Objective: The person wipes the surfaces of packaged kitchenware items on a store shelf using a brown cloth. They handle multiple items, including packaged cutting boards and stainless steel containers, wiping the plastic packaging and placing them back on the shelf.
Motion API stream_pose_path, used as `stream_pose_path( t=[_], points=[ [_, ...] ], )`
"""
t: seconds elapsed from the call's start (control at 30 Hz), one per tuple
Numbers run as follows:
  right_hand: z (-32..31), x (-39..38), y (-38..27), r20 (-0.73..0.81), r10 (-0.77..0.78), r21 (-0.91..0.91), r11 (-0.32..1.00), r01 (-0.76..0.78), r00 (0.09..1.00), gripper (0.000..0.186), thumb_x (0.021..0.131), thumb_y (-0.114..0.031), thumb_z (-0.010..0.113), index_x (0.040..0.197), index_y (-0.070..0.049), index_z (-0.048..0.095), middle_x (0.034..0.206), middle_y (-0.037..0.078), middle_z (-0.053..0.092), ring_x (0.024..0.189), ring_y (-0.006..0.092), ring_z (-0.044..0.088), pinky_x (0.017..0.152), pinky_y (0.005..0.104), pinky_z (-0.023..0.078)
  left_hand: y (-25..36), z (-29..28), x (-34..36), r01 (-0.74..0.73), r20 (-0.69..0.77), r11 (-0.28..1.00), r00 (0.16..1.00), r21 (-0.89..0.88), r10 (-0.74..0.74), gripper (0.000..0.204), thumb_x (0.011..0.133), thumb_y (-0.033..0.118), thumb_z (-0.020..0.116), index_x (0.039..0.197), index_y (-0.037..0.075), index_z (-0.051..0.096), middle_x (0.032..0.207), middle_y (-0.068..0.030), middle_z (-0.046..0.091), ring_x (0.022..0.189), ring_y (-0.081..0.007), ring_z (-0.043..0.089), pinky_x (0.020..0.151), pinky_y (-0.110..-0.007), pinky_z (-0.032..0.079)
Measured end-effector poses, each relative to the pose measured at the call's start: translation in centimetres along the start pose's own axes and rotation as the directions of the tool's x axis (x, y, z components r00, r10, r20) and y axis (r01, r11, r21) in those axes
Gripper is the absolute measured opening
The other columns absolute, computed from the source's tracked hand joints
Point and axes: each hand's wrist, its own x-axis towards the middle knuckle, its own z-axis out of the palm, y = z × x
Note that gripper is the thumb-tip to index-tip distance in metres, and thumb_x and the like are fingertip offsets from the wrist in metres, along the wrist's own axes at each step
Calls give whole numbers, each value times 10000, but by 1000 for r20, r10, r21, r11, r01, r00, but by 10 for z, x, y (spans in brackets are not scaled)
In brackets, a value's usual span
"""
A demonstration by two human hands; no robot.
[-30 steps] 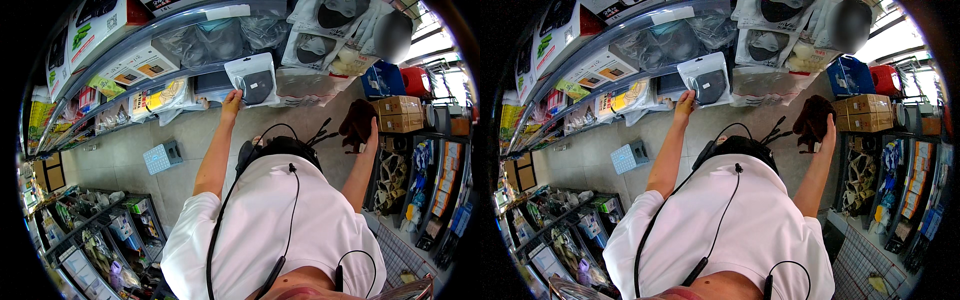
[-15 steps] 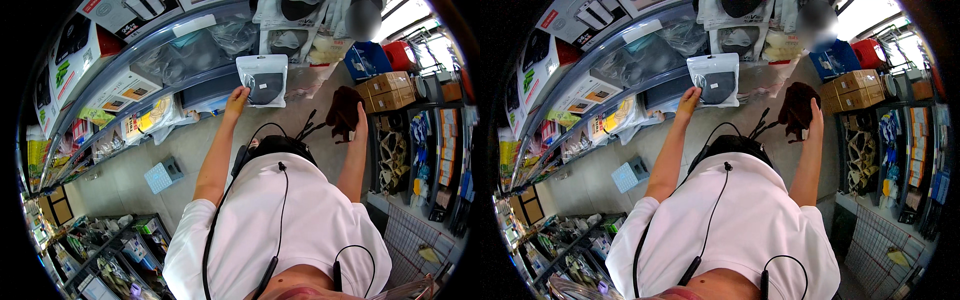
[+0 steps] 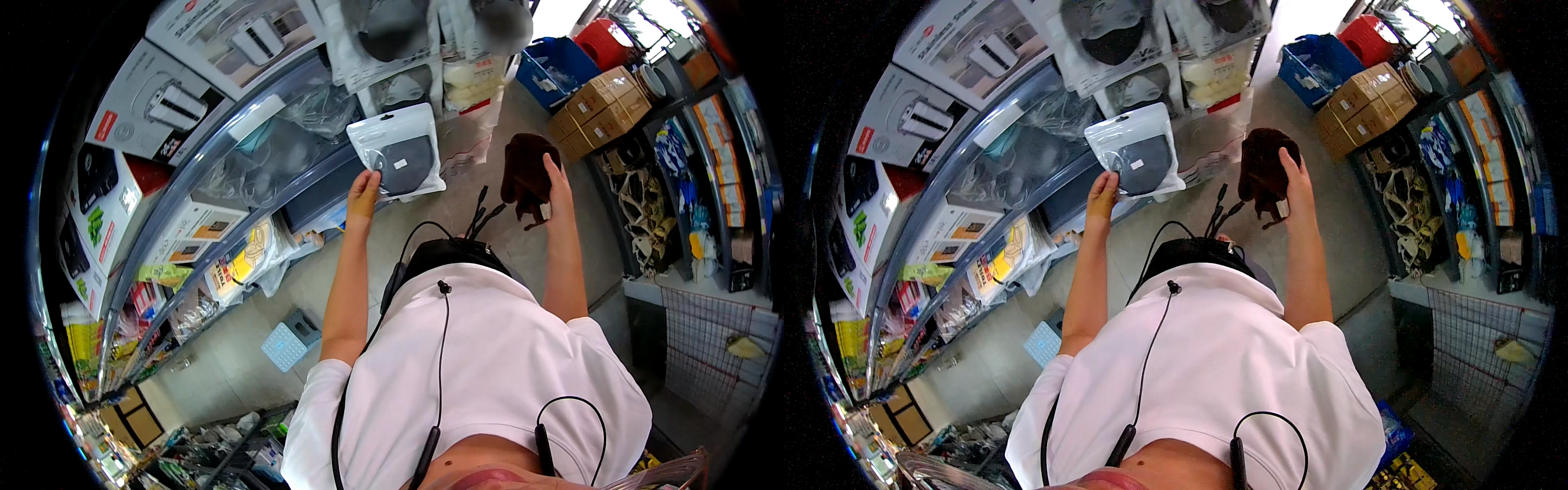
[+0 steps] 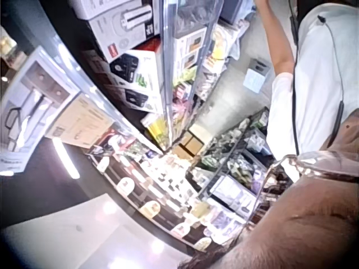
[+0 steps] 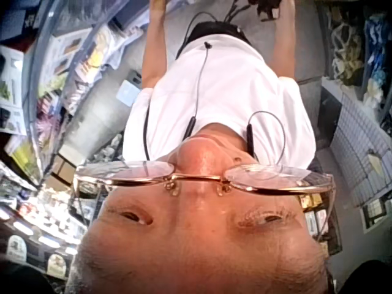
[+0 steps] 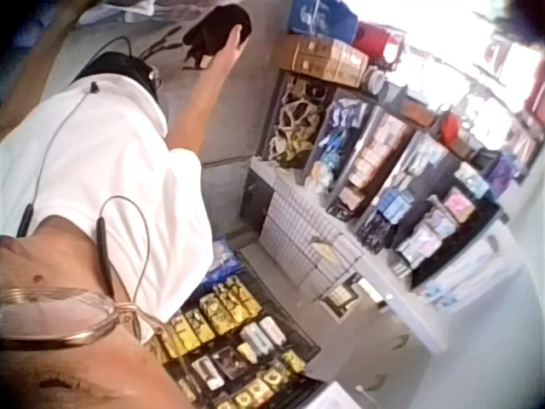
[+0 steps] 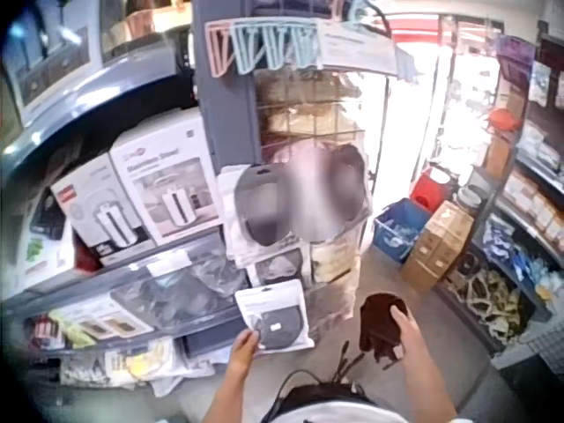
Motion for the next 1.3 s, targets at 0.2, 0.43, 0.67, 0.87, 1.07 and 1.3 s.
stream_pose_path(
  t=[0.2,0.43,0.67,0.87,1.07,1.3],
  points=[
    [-14,20,-2,33,6,102,995,-10,999,403,803,-287,609,1123,-84,470,1030,112,565,873,214,587,714,324,508,4,13,1,-4,-24,1000,1000,1,4,169,840,266,575,907,112,592,722,85,505,630,-23,409,547,-180,304],
    [-37,60,-15,64,13,186,982,-25,998,286,792,-282,626,985,-102,514,926,64,580,803,168,589,627,275,498,18,50,-10,-48,4,997,999,54,48,156,859,247,545,882,96,580,679,77,471,603,-33,385,540,-191,289],
    [-40,106,-32,324,-203,-53,971,232,924,221,760,-96,640,959,-72,547,884,32,555,788,97,528,685,218,436,27,98,-20,-173,-125,985,978,-19,170,136,846,223,575,932,118,576,760,82,529,669,-17,440,600,-177,335],
    [-15,116,-66,730,-111,-253,873,417,675,536,774,-92,615,1268,-42,413,1167,65,519,956,100,501,837,233,388,45,150,-20,-438,-63,885,890,159,452,186,847,180,575,964,36,555,828,32,548,726,-51,470,651,-195,380],
    [1,120,-69,771,21,-270,916,297,636,388,752,-116,647,1097,5,518,928,34,585,851,97,524,765,241,417,54,191,-26,-571,-8,676,761,465,649,223,791,139,622,973,24,562,855,-56,554,736,-128,516,645,-230,412],
    [-6,132,-69,598,-29,-294,922,253,801,247,767,-146,644,937,25,593,826,31,599,732,91,540,649,229,428,44,191,-11,-486,21,746,844,455,536,420,779,218,641,1133,54,486,1006,-93,522,915,-183,502,754,-276,413]
  ],
)
